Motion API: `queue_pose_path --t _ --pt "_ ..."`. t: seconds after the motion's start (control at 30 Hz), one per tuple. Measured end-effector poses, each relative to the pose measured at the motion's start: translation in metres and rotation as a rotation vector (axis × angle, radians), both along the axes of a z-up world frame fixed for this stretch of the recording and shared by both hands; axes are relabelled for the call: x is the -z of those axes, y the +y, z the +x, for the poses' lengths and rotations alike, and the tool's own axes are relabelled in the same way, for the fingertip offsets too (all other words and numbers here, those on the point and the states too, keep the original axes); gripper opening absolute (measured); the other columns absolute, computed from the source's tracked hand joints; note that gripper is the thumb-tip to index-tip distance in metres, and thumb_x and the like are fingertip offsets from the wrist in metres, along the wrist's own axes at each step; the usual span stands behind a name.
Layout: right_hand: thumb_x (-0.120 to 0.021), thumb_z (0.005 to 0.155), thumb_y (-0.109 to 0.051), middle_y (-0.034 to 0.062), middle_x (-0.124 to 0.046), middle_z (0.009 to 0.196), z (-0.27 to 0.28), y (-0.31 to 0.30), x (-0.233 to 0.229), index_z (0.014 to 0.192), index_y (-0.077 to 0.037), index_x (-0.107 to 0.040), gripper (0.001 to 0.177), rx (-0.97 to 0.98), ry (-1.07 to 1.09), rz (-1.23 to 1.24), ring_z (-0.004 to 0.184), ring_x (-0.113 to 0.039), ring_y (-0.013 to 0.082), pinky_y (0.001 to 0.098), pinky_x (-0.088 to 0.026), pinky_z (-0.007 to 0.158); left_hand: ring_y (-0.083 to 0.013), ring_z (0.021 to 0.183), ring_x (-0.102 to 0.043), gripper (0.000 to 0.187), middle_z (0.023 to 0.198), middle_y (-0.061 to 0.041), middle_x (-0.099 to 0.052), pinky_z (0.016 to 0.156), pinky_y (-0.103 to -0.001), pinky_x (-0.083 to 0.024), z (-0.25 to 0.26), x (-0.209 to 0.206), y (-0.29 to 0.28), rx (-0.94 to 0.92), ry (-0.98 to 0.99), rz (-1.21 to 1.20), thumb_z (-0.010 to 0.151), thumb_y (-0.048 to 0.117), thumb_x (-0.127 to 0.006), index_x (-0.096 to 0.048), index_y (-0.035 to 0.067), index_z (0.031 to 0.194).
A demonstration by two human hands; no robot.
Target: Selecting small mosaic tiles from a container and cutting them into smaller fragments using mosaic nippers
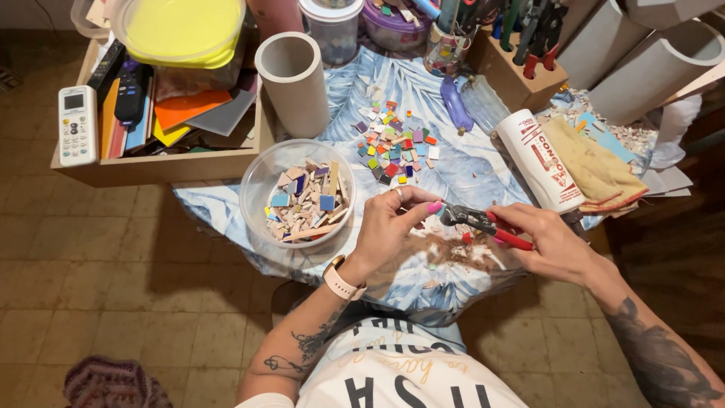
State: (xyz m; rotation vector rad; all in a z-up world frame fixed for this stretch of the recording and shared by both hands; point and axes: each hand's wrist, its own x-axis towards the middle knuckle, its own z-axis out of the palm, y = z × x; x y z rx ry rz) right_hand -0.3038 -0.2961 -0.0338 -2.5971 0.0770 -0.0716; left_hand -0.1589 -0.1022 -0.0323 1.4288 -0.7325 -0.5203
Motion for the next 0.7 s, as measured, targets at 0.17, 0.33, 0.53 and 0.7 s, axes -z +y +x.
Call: queue_pose_path --t 0.17,0.33,0.53,0.7 --pt "-0.058 0.070 -0.023 0.0089 -0.060 0.101 -0.001 -0.005 0.008 0.108 -0.007 -0.053 0.041 0.022 0.037 -0.021 0.085 -0.059 0.0224 0.0313 -0.043 0.075 -0.0036 0.054 -0.049 0.010 0.069 0.000 -0.064 0.049 -0.017 -0.041 -0.001 0.004 -0.001 0.003 -0.004 -0.026 0.075 0.018 -0.063 -0.065 0.009 0.079" --pt "-0.057 0.071 -0.022 0.0088 -0.058 0.101 -0.001 -0.006 0.009 0.110 -0.007 -0.052 0.042 0.000 0.028 -0.015 0.087 -0.057 0.0224 0.0314 -0.042 0.076 -0.0028 0.055 -0.047 0.009 0.070 0.000 -0.064 0.049 -0.016 -0.041 -0.002 0.005 -0.002 -0.012 -0.008 -0.030 0.076 0.016 -0.063 -0.065 0.009 0.080" --pt "-0.057 0.071 -0.030 0.0087 -0.060 0.102 0.000 -0.002 0.004 0.106 -0.007 -0.054 0.042 0.055 0.085 -0.012 0.086 -0.060 0.0222 0.0307 -0.045 0.074 -0.0027 0.054 -0.046 0.008 0.066 0.002 -0.062 0.050 -0.017 -0.039 -0.003 0.007 -0.002 -0.024 -0.001 -0.013 0.075 0.017 -0.063 -0.065 0.010 0.079" --pt "-0.057 0.071 -0.026 0.0074 -0.063 0.096 -0.005 -0.011 0.013 0.100 -0.007 -0.056 0.035 0.036 0.051 -0.006 0.080 -0.060 0.0206 0.0304 -0.044 0.072 -0.0057 0.058 -0.053 0.012 0.070 -0.002 -0.060 0.051 -0.017 -0.045 -0.001 0.010 -0.004 0.057 0.003 -0.027 0.078 0.017 -0.059 -0.059 0.006 0.083"
